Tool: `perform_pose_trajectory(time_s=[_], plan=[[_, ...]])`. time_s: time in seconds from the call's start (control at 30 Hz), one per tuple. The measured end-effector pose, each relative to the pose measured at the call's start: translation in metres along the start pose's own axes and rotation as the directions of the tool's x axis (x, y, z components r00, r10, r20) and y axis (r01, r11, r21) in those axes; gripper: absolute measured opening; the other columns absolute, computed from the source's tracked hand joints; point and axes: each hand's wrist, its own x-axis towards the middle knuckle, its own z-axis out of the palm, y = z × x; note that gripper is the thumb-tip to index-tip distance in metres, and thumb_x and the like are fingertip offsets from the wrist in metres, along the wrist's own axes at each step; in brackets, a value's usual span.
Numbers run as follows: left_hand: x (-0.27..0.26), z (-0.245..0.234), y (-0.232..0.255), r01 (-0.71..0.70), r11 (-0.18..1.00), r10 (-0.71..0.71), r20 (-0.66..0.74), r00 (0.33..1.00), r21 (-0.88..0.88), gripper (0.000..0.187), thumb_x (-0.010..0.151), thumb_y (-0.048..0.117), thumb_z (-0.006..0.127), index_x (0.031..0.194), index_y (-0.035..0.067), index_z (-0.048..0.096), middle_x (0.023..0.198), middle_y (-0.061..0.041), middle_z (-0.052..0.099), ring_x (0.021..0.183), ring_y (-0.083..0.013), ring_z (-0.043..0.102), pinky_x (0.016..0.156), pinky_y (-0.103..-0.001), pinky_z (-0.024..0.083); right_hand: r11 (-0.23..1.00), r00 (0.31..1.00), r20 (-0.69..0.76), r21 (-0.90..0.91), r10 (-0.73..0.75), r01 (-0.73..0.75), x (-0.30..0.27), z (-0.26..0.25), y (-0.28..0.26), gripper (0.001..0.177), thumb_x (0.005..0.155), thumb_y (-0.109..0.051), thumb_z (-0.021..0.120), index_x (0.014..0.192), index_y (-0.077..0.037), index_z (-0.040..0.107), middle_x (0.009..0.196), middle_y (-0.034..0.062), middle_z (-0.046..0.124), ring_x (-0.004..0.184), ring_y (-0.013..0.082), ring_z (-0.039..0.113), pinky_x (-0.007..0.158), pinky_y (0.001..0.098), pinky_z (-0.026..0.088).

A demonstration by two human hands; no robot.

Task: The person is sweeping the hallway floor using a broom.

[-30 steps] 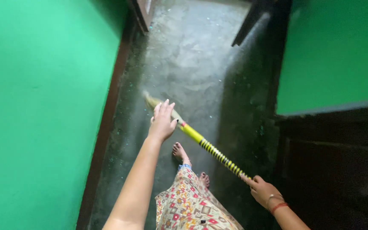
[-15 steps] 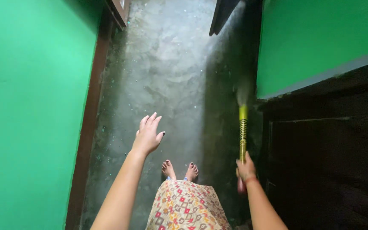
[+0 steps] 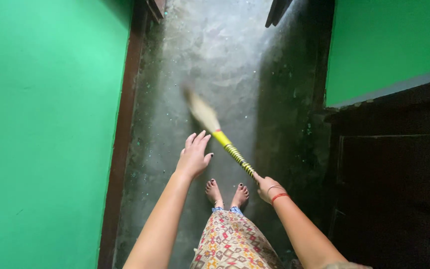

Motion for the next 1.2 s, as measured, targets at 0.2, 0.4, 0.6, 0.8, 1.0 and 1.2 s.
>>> perform_pose_trajectory(time_s=[0.2,0.4,0.6,0.8,1.0,1.2], plan=[[0.015,-0.022,-0.029,-0.020,0.999,0.019,-0.029,0.999,-0.044,0.069,0.086,0.026,0.073,0.148,0.015,0.045,0.161,-0.003,0.036,0.150,-0.0327,0.027,0.111,-0.054,0.040,0.975,0.966,-0.245,0.222,0.082,-0.026,-0.090,0.047,0.027,0.071,0.090,-0.021,0.066,0.151,-0.043,0.036,0.125,0.0150,0.059,0.106,0.0382,0.066,0.090,0.0455,0.056],[0.021,-0.025,-0.072,0.045,0.998,-0.046,-0.001,0.999,-0.047,0.068,0.087,0.025,0.073,0.148,0.016,0.045,0.162,-0.002,0.035,0.150,-0.0330,0.026,0.111,-0.055,0.039,0.590,0.890,-0.211,0.804,0.405,-0.078,-0.012,0.102,0.047,0.072,0.094,-0.015,0.063,0.156,-0.036,0.034,0.079,0.0156,0.057,0.064,0.0300,0.060,0.059,0.0425,0.049],[0.037,-0.023,-0.091,0.044,0.997,-0.042,0.029,0.999,-0.061,0.069,0.086,0.025,0.073,0.148,0.017,0.045,0.162,-0.002,0.034,0.150,-0.0329,0.025,0.112,-0.055,0.039,0.080,0.949,-0.026,0.997,0.316,0.001,0.136,0.002,0.019,0.046,0.095,-0.004,0.057,0.137,-0.015,0.043,0.068,0.0058,0.052,0.048,0.0173,0.052,0.041,0.0357,0.047],[0.051,-0.037,-0.110,0.045,0.996,-0.044,0.015,0.999,-0.077,0.067,0.088,0.025,0.072,0.148,0.016,0.045,0.162,-0.003,0.035,0.149,-0.0333,0.027,0.113,-0.054,0.038,0.956,0.965,-0.124,0.215,0.231,-0.201,0.187,-0.078,-0.051,0.080,0.091,-0.022,0.071,0.159,-0.029,0.029,0.112,0.0221,0.071,0.097,0.0363,0.072,0.086,0.0454,0.059],[0.056,-0.039,-0.143,0.046,0.997,-0.046,-0.008,0.999,-0.061,0.067,0.088,0.025,0.072,0.149,0.016,0.045,0.162,-0.003,0.035,0.149,-0.0336,0.027,0.112,-0.055,0.039,0.984,0.988,0.072,-0.126,0.136,-0.127,0.157,-0.121,-0.143,0.093,0.094,-0.022,0.069,0.165,-0.036,0.010,0.128,0.0202,0.067,0.117,0.0364,0.067,0.098,0.0476,0.055],[0.050,-0.031,-0.154,0.033,0.998,-0.034,-0.010,0.999,-0.055,0.068,0.087,0.026,0.073,0.148,0.017,0.045,0.161,-0.002,0.037,0.149,-0.0336,0.028,0.111,-0.055,0.041,0.936,0.998,0.048,-0.348,-0.030,0.045,0.141,-0.083,-0.103,0.080,0.098,-0.006,0.053,0.161,-0.044,0.022,0.130,0.0174,0.061,0.116,0.0351,0.066,0.096,0.0463,0.054]])
